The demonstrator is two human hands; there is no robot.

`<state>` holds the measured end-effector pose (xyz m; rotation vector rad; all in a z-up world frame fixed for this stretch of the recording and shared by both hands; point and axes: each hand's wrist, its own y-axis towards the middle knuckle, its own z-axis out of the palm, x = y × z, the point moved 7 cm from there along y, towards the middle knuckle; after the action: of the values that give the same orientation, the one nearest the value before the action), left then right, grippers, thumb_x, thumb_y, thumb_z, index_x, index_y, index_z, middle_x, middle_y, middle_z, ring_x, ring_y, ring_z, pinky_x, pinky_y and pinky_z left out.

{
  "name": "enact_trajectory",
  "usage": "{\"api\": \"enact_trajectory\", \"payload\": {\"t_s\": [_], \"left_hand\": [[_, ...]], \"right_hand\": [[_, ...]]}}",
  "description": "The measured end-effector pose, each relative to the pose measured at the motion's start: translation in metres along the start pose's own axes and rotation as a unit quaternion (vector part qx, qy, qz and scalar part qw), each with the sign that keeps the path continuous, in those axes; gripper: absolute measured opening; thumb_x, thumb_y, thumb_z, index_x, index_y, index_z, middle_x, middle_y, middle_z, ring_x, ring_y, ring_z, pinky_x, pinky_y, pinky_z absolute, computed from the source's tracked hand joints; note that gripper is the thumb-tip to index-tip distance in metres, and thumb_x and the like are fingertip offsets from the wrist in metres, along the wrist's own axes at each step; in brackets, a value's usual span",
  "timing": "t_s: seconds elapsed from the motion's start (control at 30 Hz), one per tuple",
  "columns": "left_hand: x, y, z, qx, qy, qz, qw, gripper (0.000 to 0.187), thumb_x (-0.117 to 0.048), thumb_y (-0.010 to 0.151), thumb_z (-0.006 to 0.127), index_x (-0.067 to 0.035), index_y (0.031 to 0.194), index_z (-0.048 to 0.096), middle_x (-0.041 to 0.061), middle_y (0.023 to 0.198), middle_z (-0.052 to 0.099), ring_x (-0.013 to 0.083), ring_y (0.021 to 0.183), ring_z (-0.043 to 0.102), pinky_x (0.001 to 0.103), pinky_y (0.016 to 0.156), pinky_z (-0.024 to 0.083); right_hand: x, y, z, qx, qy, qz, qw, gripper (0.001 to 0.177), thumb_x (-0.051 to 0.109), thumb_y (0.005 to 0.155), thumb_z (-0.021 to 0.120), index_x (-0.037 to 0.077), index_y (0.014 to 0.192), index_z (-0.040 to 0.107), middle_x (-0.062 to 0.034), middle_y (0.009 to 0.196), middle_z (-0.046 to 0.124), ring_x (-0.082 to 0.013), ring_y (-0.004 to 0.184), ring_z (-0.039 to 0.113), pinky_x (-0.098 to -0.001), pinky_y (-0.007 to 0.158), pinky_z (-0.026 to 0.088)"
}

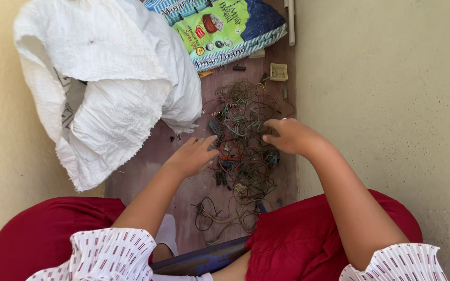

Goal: The person sorts various electrical wires and components by hand, coiling some and placing others into a white bag.

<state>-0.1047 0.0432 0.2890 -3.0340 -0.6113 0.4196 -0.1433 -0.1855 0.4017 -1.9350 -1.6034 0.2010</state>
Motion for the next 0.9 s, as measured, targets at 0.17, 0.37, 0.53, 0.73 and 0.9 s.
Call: {"api": "enact_trajectory", "payload": {"t_s": [0.17,0.37,0.53,0.73,0.9], "left_hand": [[0.014,0.039,0.159,0.221,-0.150,-0.279,0.923,0.052,-0.034,0.091,0.072,-0.031,0.142,0.059,0.012,0.152,0.040,0.0328,0.136,0.049,0.049,0.109,0.045],[0.023,0.088,0.239,0.203,-0.242,-0.461,0.829,0.047,-0.036,0.096,0.068,-0.028,0.141,0.059,0.009,0.159,0.032,0.0336,0.141,0.042,0.051,0.110,0.042],[0.024,0.104,0.266,0.150,-0.394,-0.489,0.763,0.043,-0.033,0.095,0.069,-0.013,0.132,0.064,0.011,0.129,0.069,0.0293,0.116,0.068,0.045,0.099,0.053],[-0.007,0.085,0.237,-0.002,-0.495,-0.436,0.752,0.021,-0.011,0.092,0.064,-0.006,0.108,0.077,0.009,0.105,0.077,0.0219,0.098,0.074,0.037,0.089,0.056],[-0.004,0.051,0.204,-0.115,-0.565,-0.417,0.703,0.023,0.005,0.097,0.057,-0.003,0.108,0.076,0.009,0.102,0.077,0.0170,0.090,0.073,0.032,0.082,0.058]], "right_hand": [[0.013,-0.002,-0.011,-0.029,0.019,-0.001,0.999,0.054,0.042,0.094,0.062,0.016,0.142,0.055,-0.0153,0.130,0.066,-0.0355,0.126,0.058,-0.0499,0.102,0.048],[0.006,0.010,-0.018,-0.006,0.056,0.009,0.998,0.051,0.038,0.095,0.061,0.016,0.140,0.056,-0.0166,0.129,0.066,-0.0366,0.124,0.059,-0.0502,0.102,0.047],[-0.009,0.018,-0.034,-0.024,0.090,0.066,0.993,0.050,0.035,0.096,0.058,0.016,0.141,0.054,-0.0179,0.128,0.065,-0.0384,0.119,0.060,-0.0508,0.099,0.048],[-0.008,0.026,-0.027,-0.026,0.079,0.027,0.996,0.050,0.035,0.095,0.061,0.013,0.140,0.056,-0.0200,0.127,0.066,-0.0387,0.122,0.059,-0.0509,0.101,0.047],[-0.016,0.022,-0.024,-0.042,0.074,0.018,0.996,0.050,0.033,0.094,0.062,0.013,0.140,0.057,-0.0191,0.128,0.066,-0.0382,0.123,0.060,-0.0495,0.102,0.048]]}}
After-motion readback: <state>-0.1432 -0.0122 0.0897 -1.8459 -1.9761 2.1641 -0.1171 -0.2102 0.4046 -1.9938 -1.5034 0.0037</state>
